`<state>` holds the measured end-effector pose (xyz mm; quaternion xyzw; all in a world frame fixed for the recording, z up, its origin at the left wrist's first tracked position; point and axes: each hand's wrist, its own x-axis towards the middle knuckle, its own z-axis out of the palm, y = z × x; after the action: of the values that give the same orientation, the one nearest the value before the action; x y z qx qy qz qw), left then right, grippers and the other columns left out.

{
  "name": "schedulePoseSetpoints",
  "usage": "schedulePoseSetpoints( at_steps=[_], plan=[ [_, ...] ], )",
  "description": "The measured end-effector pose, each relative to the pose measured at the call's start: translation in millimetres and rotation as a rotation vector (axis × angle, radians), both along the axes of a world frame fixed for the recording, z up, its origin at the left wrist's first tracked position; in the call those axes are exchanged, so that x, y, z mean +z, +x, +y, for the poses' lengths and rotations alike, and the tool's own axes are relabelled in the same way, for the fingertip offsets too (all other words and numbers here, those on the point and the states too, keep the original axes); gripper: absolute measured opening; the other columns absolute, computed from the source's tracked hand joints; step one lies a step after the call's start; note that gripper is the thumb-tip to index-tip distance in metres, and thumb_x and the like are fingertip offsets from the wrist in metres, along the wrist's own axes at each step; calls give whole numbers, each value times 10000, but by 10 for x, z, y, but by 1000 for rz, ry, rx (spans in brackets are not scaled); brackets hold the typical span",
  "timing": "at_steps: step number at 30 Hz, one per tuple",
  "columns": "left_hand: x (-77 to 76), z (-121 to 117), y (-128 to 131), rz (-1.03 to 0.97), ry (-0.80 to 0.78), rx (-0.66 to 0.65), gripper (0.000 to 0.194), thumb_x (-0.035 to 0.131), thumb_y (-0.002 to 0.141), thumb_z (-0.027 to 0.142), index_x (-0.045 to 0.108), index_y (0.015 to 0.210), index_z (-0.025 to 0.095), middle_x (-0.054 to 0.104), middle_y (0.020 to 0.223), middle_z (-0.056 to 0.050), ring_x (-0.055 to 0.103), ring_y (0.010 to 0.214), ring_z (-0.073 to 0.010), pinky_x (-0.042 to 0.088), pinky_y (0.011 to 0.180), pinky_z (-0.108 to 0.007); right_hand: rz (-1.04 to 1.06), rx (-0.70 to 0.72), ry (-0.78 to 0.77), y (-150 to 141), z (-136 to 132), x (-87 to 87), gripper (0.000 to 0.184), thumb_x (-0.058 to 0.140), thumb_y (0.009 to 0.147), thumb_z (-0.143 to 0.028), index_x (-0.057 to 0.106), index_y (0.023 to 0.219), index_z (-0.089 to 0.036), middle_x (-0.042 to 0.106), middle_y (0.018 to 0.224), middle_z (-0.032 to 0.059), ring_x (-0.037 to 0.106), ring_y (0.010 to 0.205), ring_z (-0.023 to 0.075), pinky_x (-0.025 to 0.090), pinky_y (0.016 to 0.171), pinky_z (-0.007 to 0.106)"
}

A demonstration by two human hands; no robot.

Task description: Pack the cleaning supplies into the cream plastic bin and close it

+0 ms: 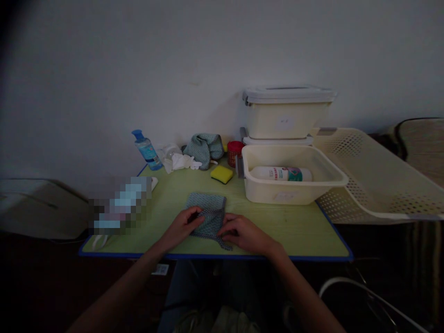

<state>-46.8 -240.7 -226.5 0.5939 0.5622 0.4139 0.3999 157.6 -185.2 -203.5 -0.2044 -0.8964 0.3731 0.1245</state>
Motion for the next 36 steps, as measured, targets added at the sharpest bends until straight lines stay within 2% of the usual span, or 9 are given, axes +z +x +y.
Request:
schedulePoseSetpoints(
  at_steps=[6, 9, 12, 17, 23, 29, 33, 36],
  plan=[
    [35, 25, -24, -160, -75, 65, 230, 551, 709, 381, 496, 717, 158, 390, 592, 55, 356, 559, -93, 280, 524, -218, 15, -3, 13, -37, 8, -30, 134, 588, 775, -115, 701, 823, -169, 559, 800, 23, 540, 723, 109, 430, 659, 207],
    [60, 25, -30, -231, -109, 90, 261, 562, 694, 406, 485, 704, 156, 389, 598, 54, 353, 561, -90, 280, 525, -217, 26, -41, 44, -62, 19, -67, 163, 564, 765, -56, 687, 783, -161, 567, 814, 22, 540, 725, 109, 425, 663, 208],
    [71, 29, -36, -275, -111, 117, 276, 578, 677, 413, 479, 687, 156, 391, 596, 54, 351, 561, -88, 277, 525, -216, 4, -72, 68, -99, 8, -81, 133, 552, 784, -83, 661, 761, -156, 580, 832, 27, 547, 749, 122, 427, 678, 222],
    [80, 36, -37, -335, -116, 139, 309, 612, 634, 436, 485, 655, 155, 405, 582, 55, 355, 555, -85, 287, 527, -214, -110, -148, 99, -176, -53, -35, 109, 540, 816, -144, 625, 749, -159, 598, 816, 22, 556, 755, 134, 419, 687, 237],
    [65, 38, -42, -369, -131, 157, 316, 628, 613, 438, 495, 655, 155, 407, 574, 60, 355, 545, -81, 289, 521, -213, -270, -237, 167, -257, -127, 65, 103, 545, 812, -171, 608, 732, -154, 601, 764, 29, 543, 669, 132, 368, 608, 229],
    [40, 36, -52, -405, -133, 165, 294, 633, 624, 409, 495, 661, 152, 407, 584, 60, 356, 554, -81, 285, 526, -213, -365, -289, 204, -308, -146, 74, 111, 538, 816, -207, 603, 738, -161, 601, 720, 30, 541, 649, 147, 312, 566, 235],
    [37, 44, -45, -453, -122, 180, 294, 652, 611, 392, 488, 647, 151, 409, 580, 63, 349, 552, -78, 277, 527, -212, -274, -291, 156, -314, -128, 42, 29, 572, 779, -150, 566, 750, -154, 564, 670, 1, 493, 590, 118, 300, 536, 218],
    [42, 50, -40, -488, -112, 187, 302, 664, 597, 392, 488, 637, 150, 421, 585, 60, 360, 562, -80, 286, 542, -214, -141, -238, 156, -311, -120, 15, 98, 571, 742, -64, 567, 791, -149, 556, 709, -2, 484, 612, 106, 336, 566, 208]
  ],
)
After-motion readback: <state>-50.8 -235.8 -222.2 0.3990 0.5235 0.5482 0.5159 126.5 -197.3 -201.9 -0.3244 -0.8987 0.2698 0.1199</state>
